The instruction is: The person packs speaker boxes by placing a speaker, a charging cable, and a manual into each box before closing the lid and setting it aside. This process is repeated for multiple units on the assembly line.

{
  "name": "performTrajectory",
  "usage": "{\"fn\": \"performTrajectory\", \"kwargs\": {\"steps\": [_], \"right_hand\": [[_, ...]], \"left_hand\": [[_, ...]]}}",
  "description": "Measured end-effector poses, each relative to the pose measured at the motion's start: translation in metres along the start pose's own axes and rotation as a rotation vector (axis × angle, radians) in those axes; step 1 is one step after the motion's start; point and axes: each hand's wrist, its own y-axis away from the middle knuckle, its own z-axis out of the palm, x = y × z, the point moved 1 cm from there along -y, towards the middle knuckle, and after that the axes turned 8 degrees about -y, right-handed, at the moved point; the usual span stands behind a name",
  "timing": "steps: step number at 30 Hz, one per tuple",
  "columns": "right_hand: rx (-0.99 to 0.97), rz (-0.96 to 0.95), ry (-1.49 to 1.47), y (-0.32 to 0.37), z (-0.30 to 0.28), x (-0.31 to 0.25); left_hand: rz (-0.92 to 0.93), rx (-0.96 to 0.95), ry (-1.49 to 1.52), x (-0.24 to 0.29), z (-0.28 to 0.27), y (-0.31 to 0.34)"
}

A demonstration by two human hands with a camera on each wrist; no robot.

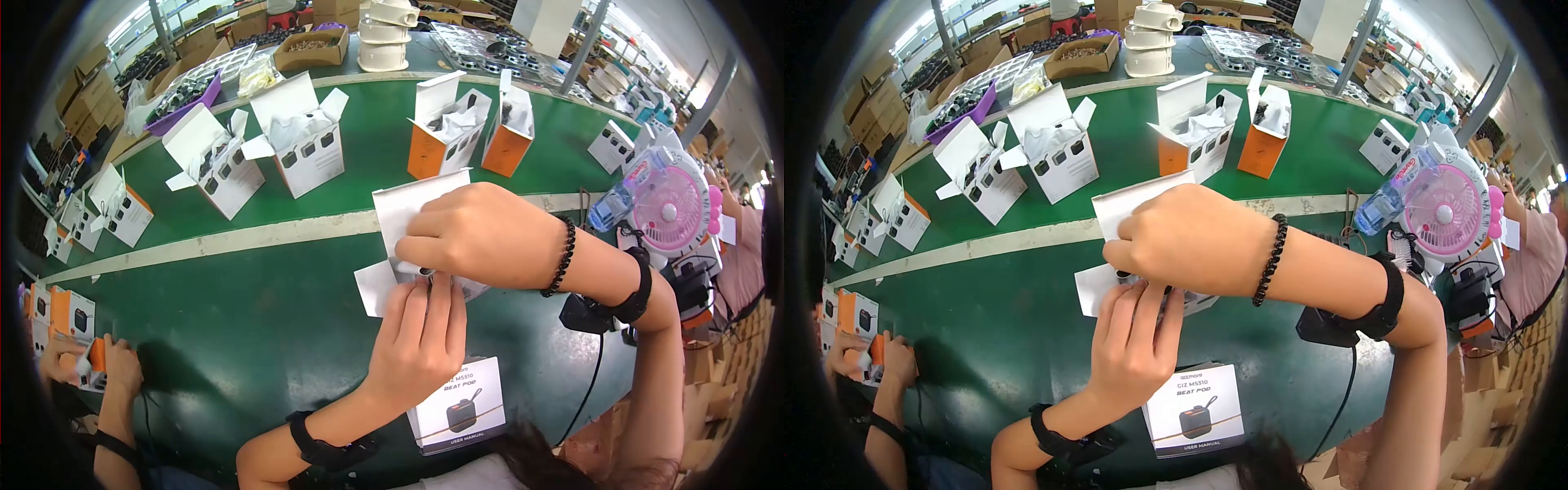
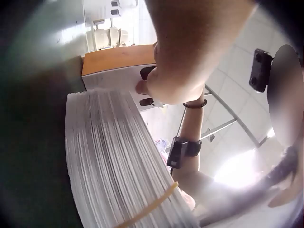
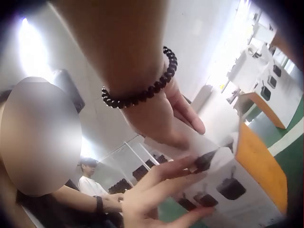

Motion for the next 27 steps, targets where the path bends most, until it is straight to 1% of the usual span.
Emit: {"fn": "performTrajectory", "kwargs": {"steps": [1, 3, 7, 9, 10, 12, 13, 15, 16, 17, 18, 19, 20, 21, 23, 25, 27], "right_hand": [[-0.001, 0.000, -0.002, 0.000, 0.006, 0.002], [0.142, 0.030, 0.026, -0.001, 0.014, 0.005], [0.128, 0.023, -0.046, -0.007, -0.001, 0.004], [0.036, -0.036, 0.013, -0.018, -0.005, -0.002], [0.037, -0.038, 0.005, -0.024, -0.008, -0.007], [-0.189, -0.013, 0.044, -0.036, -0.010, -0.015], [-0.189, -0.012, 0.039, -0.037, -0.002, -0.015], [-0.228, 0.051, 0.064, -0.040, 0.010, -0.016], [-0.287, 0.095, 0.055, -0.040, 0.008, -0.014], [-0.289, 0.096, 0.056, -0.041, 0.003, -0.012], [-0.282, 0.142, -0.043, -0.060, 0.000, -0.010], [-0.274, 0.187, -0.142, -0.067, -0.004, -0.009], [-0.296, 0.228, -0.093, -0.074, -0.007, -0.011], [-0.298, 0.225, -0.100, -0.078, -0.002, -0.013], [0.005, -0.010, -0.028, -0.078, 0.019, -0.014], [-0.001, -0.029, -0.049, -0.084, 0.025, -0.022], [-0.177, 0.052, -0.085, -0.089, 0.023, -0.023]], "left_hand": [[0.002, -0.007, 0.010, -0.001, -0.001, -0.001], [0.000, -0.015, 0.021, -0.004, -0.001, 0.000], [0.033, 0.030, -0.025, -0.007, -0.004, 0.004], [0.053, 0.041, -0.056, -0.009, -0.005, 0.006], [0.058, 0.022, -0.050, -0.010, -0.008, 0.006], [0.061, 0.000, -0.042, -0.015, -0.007, 0.007], [0.059, -0.001, -0.045, -0.014, -0.007, 0.008], [0.064, -0.003, -0.045, -0.013, -0.011, 0.008], [0.068, -0.003, -0.046, -0.014, -0.011, 0.008], [0.070, -0.002, -0.047, -0.016, -0.011, 0.009], [0.070, -0.002, -0.045, -0.035, -0.015, 0.015], [0.055, 0.009, -0.040, -0.040, -0.016, 0.017], [0.038, 0.020, -0.034, -0.044, -0.019, 0.020], [0.034, 0.013, -0.034, -0.047, -0.023, 0.021], [0.054, 0.029, -0.037, -0.052, -0.024, 0.022], [0.049, 0.014, -0.035, -0.054, -0.030, 0.027], [0.048, -0.002, -0.024, -0.062, -0.040, 0.029]]}}
